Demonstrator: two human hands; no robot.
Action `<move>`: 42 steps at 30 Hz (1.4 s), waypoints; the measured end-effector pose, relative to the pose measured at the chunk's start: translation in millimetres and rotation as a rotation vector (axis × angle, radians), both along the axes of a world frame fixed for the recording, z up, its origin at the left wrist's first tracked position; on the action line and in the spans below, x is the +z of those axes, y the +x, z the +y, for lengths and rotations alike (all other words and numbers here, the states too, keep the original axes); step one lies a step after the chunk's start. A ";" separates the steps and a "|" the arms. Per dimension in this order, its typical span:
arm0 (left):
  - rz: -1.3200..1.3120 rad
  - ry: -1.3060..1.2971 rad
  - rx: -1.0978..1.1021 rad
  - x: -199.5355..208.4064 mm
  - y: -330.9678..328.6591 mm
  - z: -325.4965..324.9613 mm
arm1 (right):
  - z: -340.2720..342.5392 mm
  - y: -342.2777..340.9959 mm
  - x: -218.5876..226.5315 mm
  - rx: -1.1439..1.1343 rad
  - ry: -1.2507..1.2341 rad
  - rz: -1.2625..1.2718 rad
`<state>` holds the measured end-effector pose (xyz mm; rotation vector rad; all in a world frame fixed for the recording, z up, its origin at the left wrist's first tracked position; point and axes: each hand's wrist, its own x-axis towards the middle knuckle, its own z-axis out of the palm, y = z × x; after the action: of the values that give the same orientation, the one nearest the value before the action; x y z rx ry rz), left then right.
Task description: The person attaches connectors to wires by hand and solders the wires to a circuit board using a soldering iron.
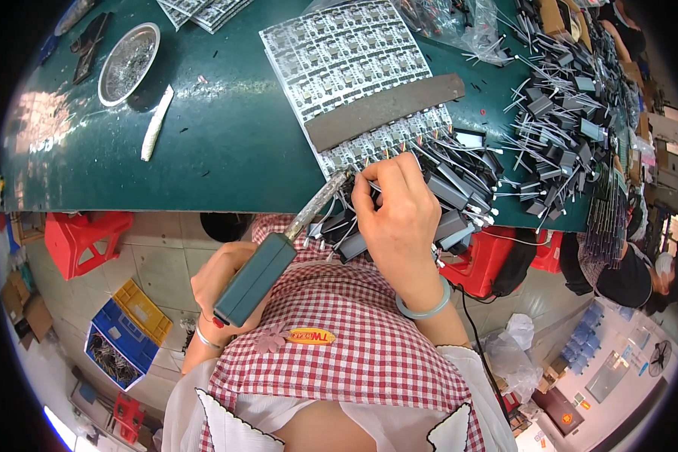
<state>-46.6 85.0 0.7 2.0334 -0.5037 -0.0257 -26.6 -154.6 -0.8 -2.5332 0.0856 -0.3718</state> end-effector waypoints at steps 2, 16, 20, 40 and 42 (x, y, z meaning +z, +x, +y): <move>-0.015 -0.005 0.003 -1.1 0.5 -0.4 | 0.6 0.3 1.0 0.003 0.003 0.001; -0.052 0.026 -0.011 -2.3 -1.3 1.8 | -0.1 1.0 1.8 0.017 -0.029 -0.009; -0.034 0.029 0.012 0.5 -2.9 5.1 | 0.1 1.5 2.0 0.022 -0.044 -0.023; 0.013 0.004 -0.005 -0.6 -0.9 1.7 | 0.6 1.0 2.6 0.018 -0.035 -0.024; 0.004 -0.004 0.012 0.1 -1.1 1.5 | 0.4 0.6 2.1 0.020 -0.039 -0.019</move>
<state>-47.6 86.5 0.8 2.0317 -0.4890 -0.0216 -26.0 -154.2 1.4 -2.5663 0.0456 -0.3932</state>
